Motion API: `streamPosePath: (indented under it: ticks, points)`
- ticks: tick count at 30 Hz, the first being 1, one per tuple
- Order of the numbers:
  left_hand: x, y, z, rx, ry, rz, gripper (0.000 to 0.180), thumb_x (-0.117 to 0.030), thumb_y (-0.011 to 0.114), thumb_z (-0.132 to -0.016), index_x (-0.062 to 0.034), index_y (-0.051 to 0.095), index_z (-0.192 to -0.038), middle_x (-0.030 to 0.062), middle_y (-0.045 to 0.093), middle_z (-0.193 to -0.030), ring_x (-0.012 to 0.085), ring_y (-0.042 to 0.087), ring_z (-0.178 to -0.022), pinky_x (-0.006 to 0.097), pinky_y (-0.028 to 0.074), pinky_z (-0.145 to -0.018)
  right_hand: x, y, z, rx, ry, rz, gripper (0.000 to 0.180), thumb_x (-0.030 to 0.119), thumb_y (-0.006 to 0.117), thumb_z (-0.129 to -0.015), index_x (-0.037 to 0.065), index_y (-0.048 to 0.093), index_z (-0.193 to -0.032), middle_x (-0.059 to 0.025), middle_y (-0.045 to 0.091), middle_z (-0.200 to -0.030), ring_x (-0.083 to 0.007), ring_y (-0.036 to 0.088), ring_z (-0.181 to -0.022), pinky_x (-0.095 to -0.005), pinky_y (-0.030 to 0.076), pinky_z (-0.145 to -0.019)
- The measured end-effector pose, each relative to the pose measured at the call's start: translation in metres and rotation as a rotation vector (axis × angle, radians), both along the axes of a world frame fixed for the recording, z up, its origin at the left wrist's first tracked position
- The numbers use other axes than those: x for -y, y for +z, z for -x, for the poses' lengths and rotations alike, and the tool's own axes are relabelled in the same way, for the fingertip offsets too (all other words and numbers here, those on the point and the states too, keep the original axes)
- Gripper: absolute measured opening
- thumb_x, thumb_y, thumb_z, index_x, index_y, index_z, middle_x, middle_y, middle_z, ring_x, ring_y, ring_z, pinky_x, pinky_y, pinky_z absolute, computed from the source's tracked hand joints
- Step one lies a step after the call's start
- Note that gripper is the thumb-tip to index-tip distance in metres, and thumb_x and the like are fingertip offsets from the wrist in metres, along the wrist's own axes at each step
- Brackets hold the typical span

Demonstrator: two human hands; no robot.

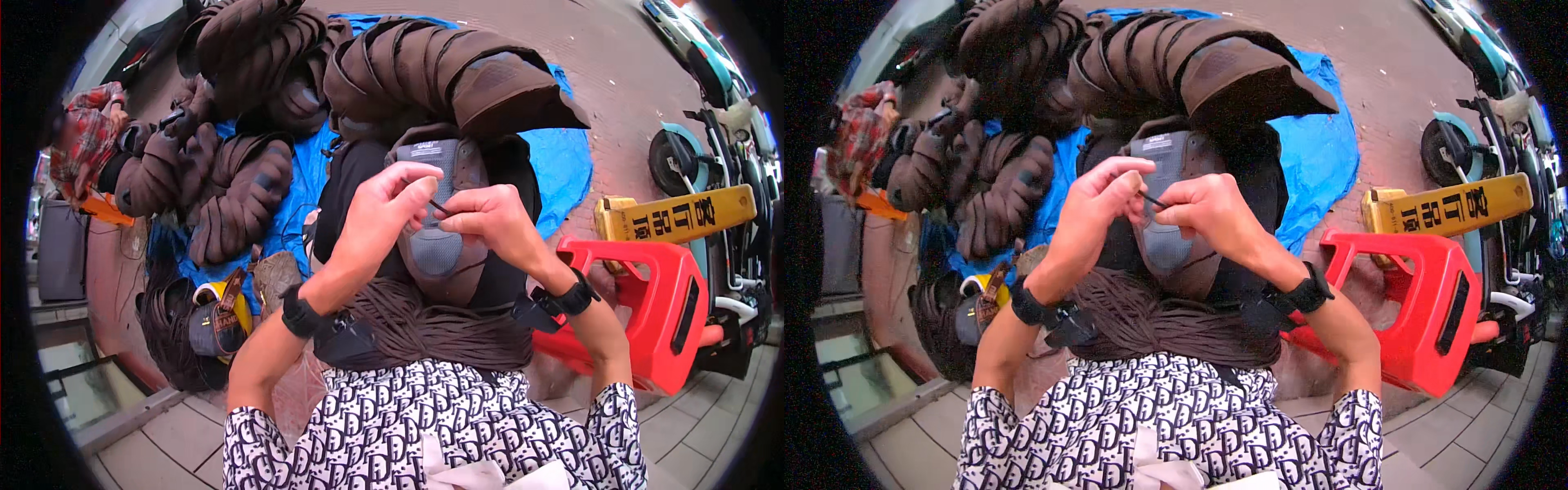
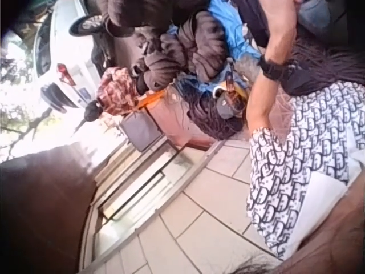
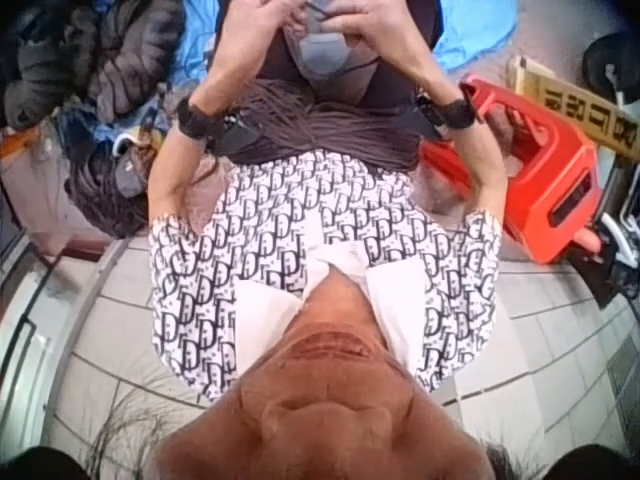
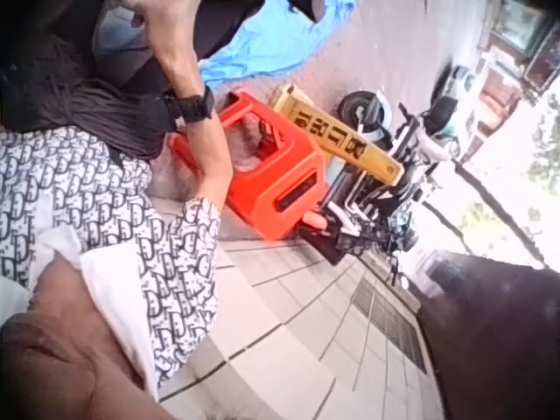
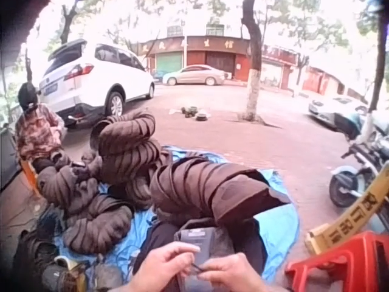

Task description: Insert laces through the eyelets of a shoe upper and tie them.

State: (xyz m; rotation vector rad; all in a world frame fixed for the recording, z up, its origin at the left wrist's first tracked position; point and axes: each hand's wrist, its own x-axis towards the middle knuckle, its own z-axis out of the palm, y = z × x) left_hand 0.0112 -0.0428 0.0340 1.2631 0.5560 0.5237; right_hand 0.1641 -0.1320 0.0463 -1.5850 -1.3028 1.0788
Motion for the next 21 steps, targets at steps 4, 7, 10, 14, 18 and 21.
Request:
streamPosePath:
  ticks: [4,7,10,14,18,21]
  points:
    - [-0.002,-0.001,0.000,-0.016,-0.022,0.133,0.021,-0.018,0.052,-0.087,-0.0013,0.058,-0.097,0.0007,0.055,-0.073,0.0063,0.051,-0.064,0.021,0.044,-0.058,0.010,-0.012,0.001,0.043,-0.025,-0.018,0.013,0.008,0.064,-0.071,-0.002,0.065,-0.080,-0.0014,0.052,-0.054,-0.0040,0.046,-0.047,-0.0190,0.035,-0.041]
    - [0.003,-0.003,0.002,0.047,-0.014,0.203,0.023,-0.019,0.050,-0.088,0.0003,0.055,-0.100,0.0035,0.055,-0.078,0.0095,0.053,-0.066,0.023,0.046,-0.061,0.011,-0.017,-0.003,0.038,0.001,-0.005,0.013,0.008,0.064,-0.070,-0.002,0.065,-0.080,-0.0015,0.053,-0.053,-0.0041,0.047,-0.046,-0.0191,0.035,-0.041]
    - [0.001,-0.003,0.006,0.133,-0.009,0.287,0.024,-0.016,0.047,-0.089,0.0025,0.050,-0.104,0.0090,0.056,-0.088,0.0152,0.058,-0.073,0.026,0.049,-0.066,0.011,-0.018,-0.006,-0.019,0.005,-0.030,0.014,0.008,0.064,-0.070,-0.001,0.065,-0.080,-0.0023,0.055,-0.055,-0.0042,0.048,-0.046,-0.0188,0.037,-0.041]
    - [-0.001,0.001,0.012,-0.081,-0.049,-0.006,0.018,-0.010,0.048,-0.087,0.0020,0.053,-0.100,0.0089,0.058,-0.085,0.0151,0.060,-0.074,0.025,0.050,-0.063,0.008,-0.020,-0.003,-0.015,-0.025,0.005,0.013,0.008,0.064,-0.070,-0.001,0.066,-0.079,-0.0033,0.056,-0.055,-0.0043,0.050,-0.048,-0.0185,0.038,-0.042]
    - [0.004,0.003,0.008,-0.079,-0.020,-0.039,0.013,-0.008,0.050,-0.086,0.0005,0.059,-0.092,0.0048,0.059,-0.073,0.0088,0.058,-0.063,0.020,0.047,-0.057,0.002,-0.024,0.004,-0.062,-0.057,-0.137,0.017,0.008,0.064,-0.070,-0.002,0.064,-0.083,-0.0034,0.060,-0.062,-0.0070,0.054,-0.052,-0.0200,0.042,-0.047]
    - [0.013,0.002,0.001,-0.065,-0.030,-0.075,0.014,-0.008,0.050,-0.086,0.0000,0.060,-0.093,0.0028,0.059,-0.070,0.0066,0.056,-0.062,0.019,0.046,-0.056,0.003,-0.025,0.003,-0.491,-0.090,-0.082,0.014,0.010,0.064,-0.071,-0.001,0.065,-0.079,-0.0019,0.061,-0.065,-0.0061,0.053,-0.053,-0.0190,0.041,-0.048]
